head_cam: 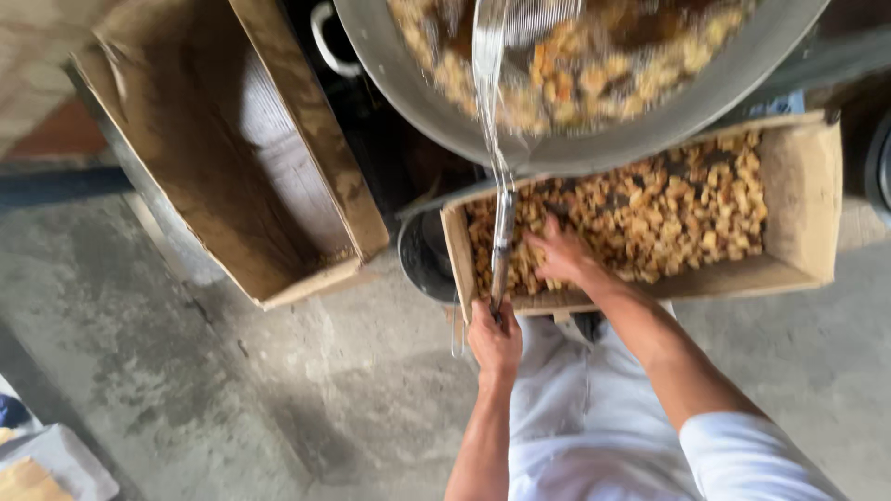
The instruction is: The person uses a large metal strainer to scoop fried food items from a large wok filled with oil and transfers them into cardboard boxes, later using their hands to sort and level the items in the boxes.
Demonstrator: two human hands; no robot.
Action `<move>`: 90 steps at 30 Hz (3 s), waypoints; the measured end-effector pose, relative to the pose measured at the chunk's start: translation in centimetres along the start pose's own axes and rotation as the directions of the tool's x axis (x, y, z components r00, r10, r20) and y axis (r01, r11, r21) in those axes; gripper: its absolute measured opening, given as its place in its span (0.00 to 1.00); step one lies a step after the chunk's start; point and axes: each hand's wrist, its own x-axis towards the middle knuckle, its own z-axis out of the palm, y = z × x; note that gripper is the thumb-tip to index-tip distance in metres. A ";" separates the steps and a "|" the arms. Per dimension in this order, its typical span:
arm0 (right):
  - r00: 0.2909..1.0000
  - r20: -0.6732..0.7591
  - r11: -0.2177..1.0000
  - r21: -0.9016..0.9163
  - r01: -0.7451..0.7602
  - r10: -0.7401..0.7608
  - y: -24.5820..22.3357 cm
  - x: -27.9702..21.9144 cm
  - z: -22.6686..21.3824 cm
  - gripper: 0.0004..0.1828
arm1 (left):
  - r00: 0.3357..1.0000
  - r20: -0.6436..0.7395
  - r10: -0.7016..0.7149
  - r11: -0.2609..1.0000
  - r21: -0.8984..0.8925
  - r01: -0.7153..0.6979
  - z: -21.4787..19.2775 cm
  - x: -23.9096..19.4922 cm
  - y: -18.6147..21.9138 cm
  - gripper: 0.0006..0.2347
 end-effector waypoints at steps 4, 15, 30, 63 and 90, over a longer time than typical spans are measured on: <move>0.997 0.063 0.986 0.158 -0.059 0.050 1.9 0.3 1.9 0.46 | 0.999 -0.027 0.019 1.000 -0.009 -0.019 -0.2 -0.5 0.2 0.09; 0.990 -0.130 -0.432 0.896 0.098 -0.046 5.8 -4.9 -1.3 0.37 | 0.999 0.028 -0.025 0.997 -0.067 0.027 -0.6 -1.1 0.7 0.10; 0.785 -0.544 -0.193 0.771 0.607 0.297 -2.0 -9.8 -19.7 0.35 | 1.000 -0.004 -0.017 0.998 -0.059 0.016 -0.6 -0.7 2.1 0.10; 0.942 -0.161 0.931 0.271 -0.244 0.293 11.2 -1.5 2.6 0.65 | 1.000 -0.029 0.000 1.000 -0.026 -0.001 1.6 -0.7 1.1 0.10; 0.834 -0.549 -0.728 0.548 0.413 0.060 -1.7 -7.2 -19.6 0.13 | 0.995 -0.094 -0.021 1.000 0.016 0.022 -2.1 -1.0 2.8 0.08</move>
